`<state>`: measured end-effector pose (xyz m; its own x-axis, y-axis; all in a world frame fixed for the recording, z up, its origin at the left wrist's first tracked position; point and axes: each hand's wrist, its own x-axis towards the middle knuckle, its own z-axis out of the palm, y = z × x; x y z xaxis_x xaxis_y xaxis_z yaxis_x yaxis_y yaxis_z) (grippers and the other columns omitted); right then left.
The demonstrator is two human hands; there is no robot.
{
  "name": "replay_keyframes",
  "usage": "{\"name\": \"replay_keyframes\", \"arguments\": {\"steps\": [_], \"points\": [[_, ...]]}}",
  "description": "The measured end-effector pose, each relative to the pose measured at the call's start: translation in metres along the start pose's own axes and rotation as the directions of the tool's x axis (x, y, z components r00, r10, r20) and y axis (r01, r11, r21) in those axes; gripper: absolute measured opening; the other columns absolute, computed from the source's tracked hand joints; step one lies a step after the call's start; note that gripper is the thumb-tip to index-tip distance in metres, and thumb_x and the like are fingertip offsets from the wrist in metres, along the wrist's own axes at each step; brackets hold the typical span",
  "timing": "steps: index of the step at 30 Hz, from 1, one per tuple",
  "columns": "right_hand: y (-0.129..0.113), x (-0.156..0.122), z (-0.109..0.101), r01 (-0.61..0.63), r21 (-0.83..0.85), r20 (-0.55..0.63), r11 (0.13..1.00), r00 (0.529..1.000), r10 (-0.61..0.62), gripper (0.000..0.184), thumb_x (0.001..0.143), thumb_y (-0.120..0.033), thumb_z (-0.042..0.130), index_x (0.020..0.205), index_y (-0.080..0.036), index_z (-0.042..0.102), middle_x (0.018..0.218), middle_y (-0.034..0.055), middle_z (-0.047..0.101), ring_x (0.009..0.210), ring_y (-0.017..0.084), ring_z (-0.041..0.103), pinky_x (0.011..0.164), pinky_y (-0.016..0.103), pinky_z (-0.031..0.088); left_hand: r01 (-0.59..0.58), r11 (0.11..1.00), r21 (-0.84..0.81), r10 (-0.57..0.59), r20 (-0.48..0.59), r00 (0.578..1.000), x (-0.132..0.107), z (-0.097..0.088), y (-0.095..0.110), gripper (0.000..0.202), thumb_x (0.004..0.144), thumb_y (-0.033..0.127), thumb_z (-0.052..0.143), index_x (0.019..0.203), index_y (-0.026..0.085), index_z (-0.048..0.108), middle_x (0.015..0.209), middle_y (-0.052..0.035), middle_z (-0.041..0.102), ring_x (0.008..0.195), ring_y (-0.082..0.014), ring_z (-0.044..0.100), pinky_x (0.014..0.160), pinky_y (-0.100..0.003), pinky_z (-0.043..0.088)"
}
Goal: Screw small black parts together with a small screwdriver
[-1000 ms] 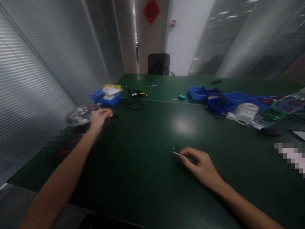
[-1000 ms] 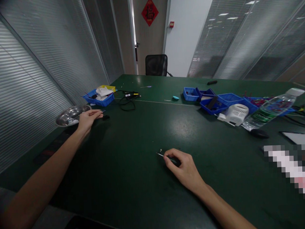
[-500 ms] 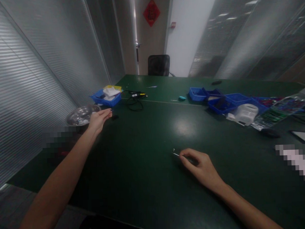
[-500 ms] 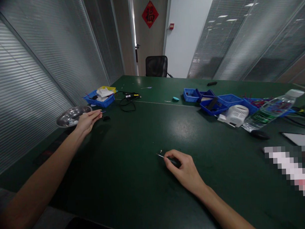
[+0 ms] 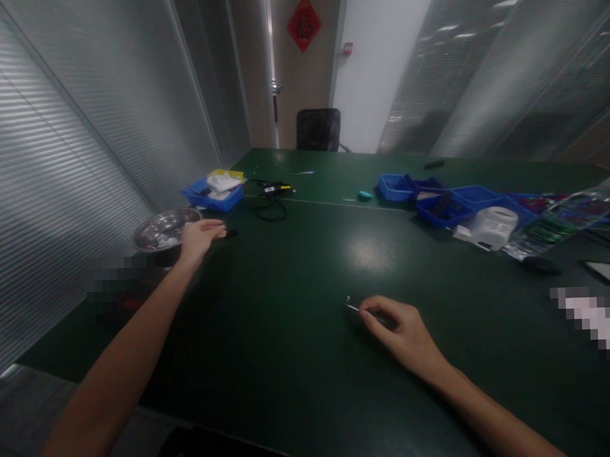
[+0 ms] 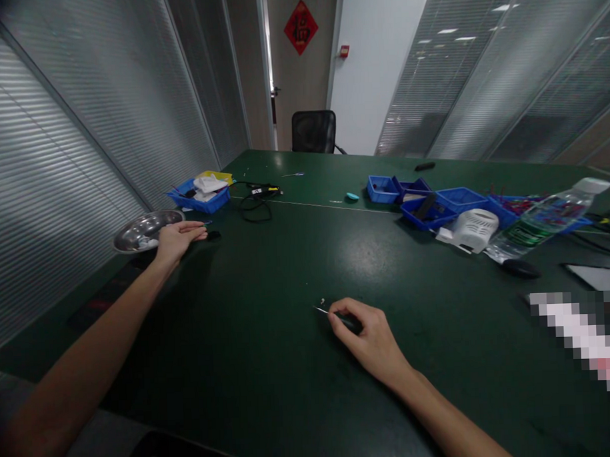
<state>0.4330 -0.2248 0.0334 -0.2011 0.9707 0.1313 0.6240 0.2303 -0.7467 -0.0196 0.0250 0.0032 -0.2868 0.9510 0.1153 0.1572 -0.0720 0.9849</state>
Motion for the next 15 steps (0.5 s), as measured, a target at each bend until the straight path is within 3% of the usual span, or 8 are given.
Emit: {"name": "replay_keyframes", "arguments": {"steps": [6,10,12,15], "points": [[0.0,0.0,0.0,0.001,-0.003,0.002,1.0,1.0,-0.001,0.027,0.102,-0.043,0.056,0.099,-0.023,0.073,0.094,0.003,0.076,0.083,0.021,0.071,0.072,0.031,0.054,-0.205,0.936,0.286,0.205,0.032,0.978,0.004,-0.005,-0.01,0.035,0.074,0.036,0.082,0.102,0.015,0.079,0.087,-0.0088,0.075,0.077,-0.0217,0.07,0.076,-0.036,0.058],[0.002,0.0,0.002,0.019,-0.025,-0.01,1.0,1.0,-0.02,0.028,0.102,-0.043,0.055,0.098,-0.022,0.074,0.093,0.0032,0.076,0.081,0.021,0.071,0.071,0.031,0.054,-0.335,0.855,0.395,0.33,0.082,0.94,0.003,-0.003,-0.019,0.031,0.077,0.041,0.078,0.098,0.019,0.08,0.101,-0.0095,0.075,0.089,-0.0244,0.069,0.087,-0.038,0.055],[0.003,0.0,0.003,0.021,-0.024,-0.014,0.999,1.0,-0.022,0.028,0.102,-0.043,0.055,0.098,-0.022,0.074,0.093,0.0035,0.076,0.08,0.021,0.071,0.07,0.031,0.054,-0.359,0.849,0.388,0.354,0.089,0.931,0.003,-0.001,-0.023,0.029,0.076,0.041,0.078,0.095,0.019,0.08,0.106,-0.0098,0.076,0.096,-0.0254,0.069,0.093,-0.038,0.053],[0.003,0.0,0.003,0.021,-0.014,-0.011,1.0,1.0,-0.022,0.027,0.102,-0.043,0.056,0.098,-0.023,0.074,0.093,0.0034,0.076,0.082,0.022,0.071,0.069,0.03,0.054,-0.305,0.868,0.393,0.305,0.064,0.95,0.004,0.0,-0.029,0.032,0.076,0.043,0.078,0.097,0.019,0.08,0.1,-0.0098,0.077,0.091,-0.0252,0.069,0.089,-0.038,0.053]]}}
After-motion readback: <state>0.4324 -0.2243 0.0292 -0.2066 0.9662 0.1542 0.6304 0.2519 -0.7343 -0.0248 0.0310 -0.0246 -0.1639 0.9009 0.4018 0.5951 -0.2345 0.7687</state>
